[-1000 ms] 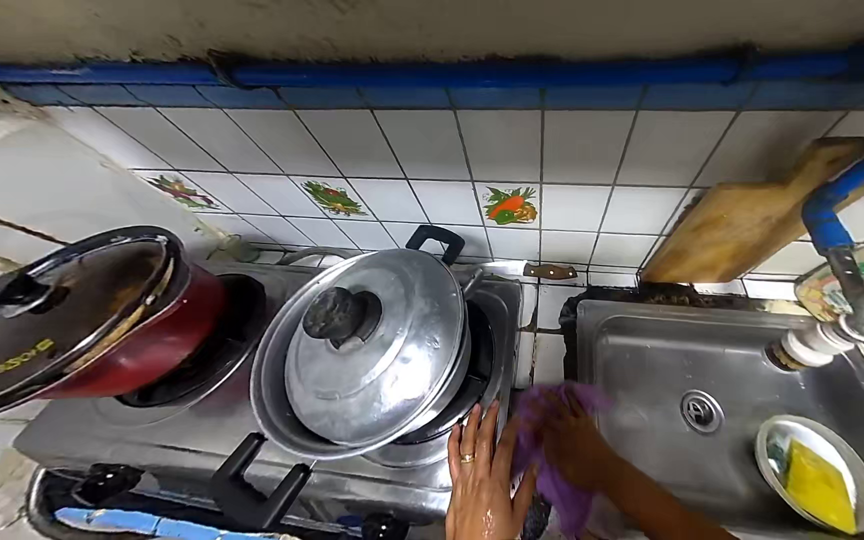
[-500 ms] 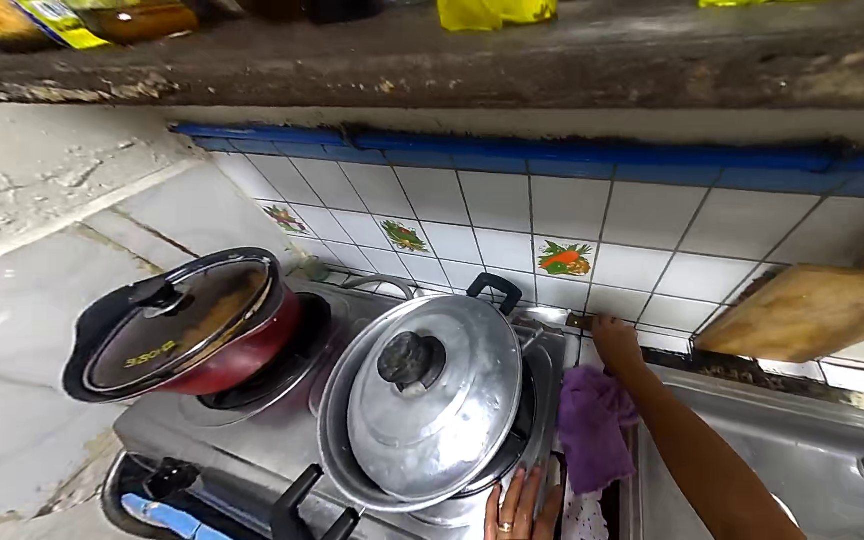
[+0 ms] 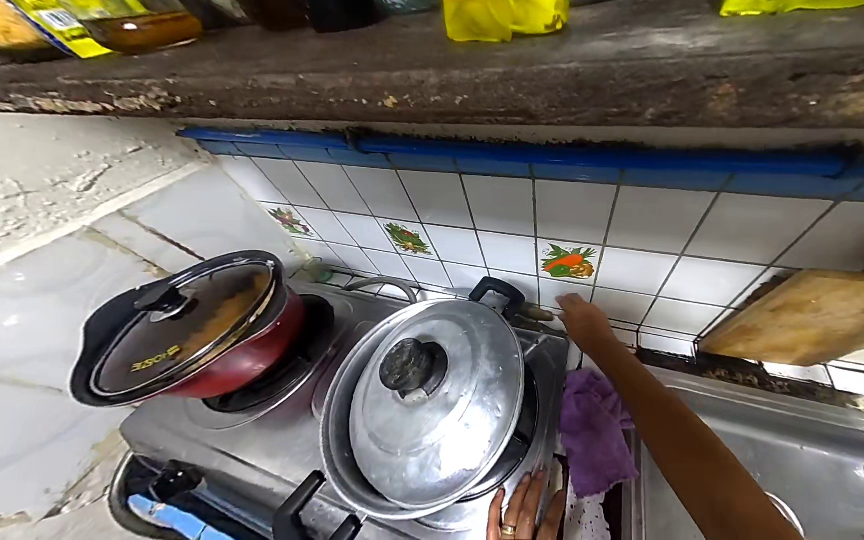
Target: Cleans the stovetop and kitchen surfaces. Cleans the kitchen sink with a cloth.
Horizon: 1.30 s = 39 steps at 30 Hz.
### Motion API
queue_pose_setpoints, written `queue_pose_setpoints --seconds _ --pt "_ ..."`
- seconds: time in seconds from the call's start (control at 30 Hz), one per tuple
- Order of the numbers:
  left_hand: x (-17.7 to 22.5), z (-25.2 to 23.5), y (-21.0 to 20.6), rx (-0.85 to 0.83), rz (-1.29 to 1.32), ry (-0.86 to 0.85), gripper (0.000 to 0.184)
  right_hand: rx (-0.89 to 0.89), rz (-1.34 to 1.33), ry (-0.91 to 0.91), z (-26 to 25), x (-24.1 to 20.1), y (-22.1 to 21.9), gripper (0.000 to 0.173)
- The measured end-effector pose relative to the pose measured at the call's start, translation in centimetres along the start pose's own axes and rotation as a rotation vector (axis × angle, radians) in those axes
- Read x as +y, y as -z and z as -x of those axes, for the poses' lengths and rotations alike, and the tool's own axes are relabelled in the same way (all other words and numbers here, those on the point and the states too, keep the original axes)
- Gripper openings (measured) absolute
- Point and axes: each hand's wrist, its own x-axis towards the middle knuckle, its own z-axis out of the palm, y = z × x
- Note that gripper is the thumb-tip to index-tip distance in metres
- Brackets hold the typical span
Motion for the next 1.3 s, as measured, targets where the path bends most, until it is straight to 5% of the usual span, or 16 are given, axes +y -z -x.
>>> queue_pose_setpoints --seconds 0.1,0.2,0.3,0.43,0.67,0.87,1.1,1.17,1.3 --pt "-0.1 0.0 0.0 0.003 0.012 -0.022 0.053 0.053 -0.088 -0.099 7.6 0.1 -3.3 0.035" --pt "-0.1 0.1 0.0 -0.016 0.021 -0.023 0.053 0.366 -0.058 0.169 15.1 1.6 -11.3 0.025" --pt "-0.1 0.1 0.0 -0.039 0.012 -0.017 0.052 0.331 0.030 0.202 16.5 3.7 -14.7 0.041" --pt "-0.2 0.0 0.0 -0.039 0.007 -0.012 0.051 0.251 0.090 0.013 11.4 4.7 -12.9 0.050" --pt "-0.4 0.5 -0.2 -0.011 -0.022 0.003 0.049 0.423 0.155 0.089 3.4 7.6 -11.5 0.050" --pt "-0.1 0.4 0.1 -0.008 -0.014 -0.013 0.049 0.492 0.157 -0.356 10.1 11.8 -8.3 0.045" --pt "0.1 0.2 -0.1 0.023 0.021 -0.031 0.050 0.168 -0.070 -0.898 16.4 12.2 -0.8 0.042" --pt "0.0 0.2 -0.2 0.048 0.024 -0.041 0.050 0.238 -0.315 -0.882 18.0 10.8 0.4 0.038" --pt "-0.2 0.2 -0.7 0.086 0.006 -0.061 0.051 0.588 -0.676 -0.528 22.7 4.7 -2.9 0.036"
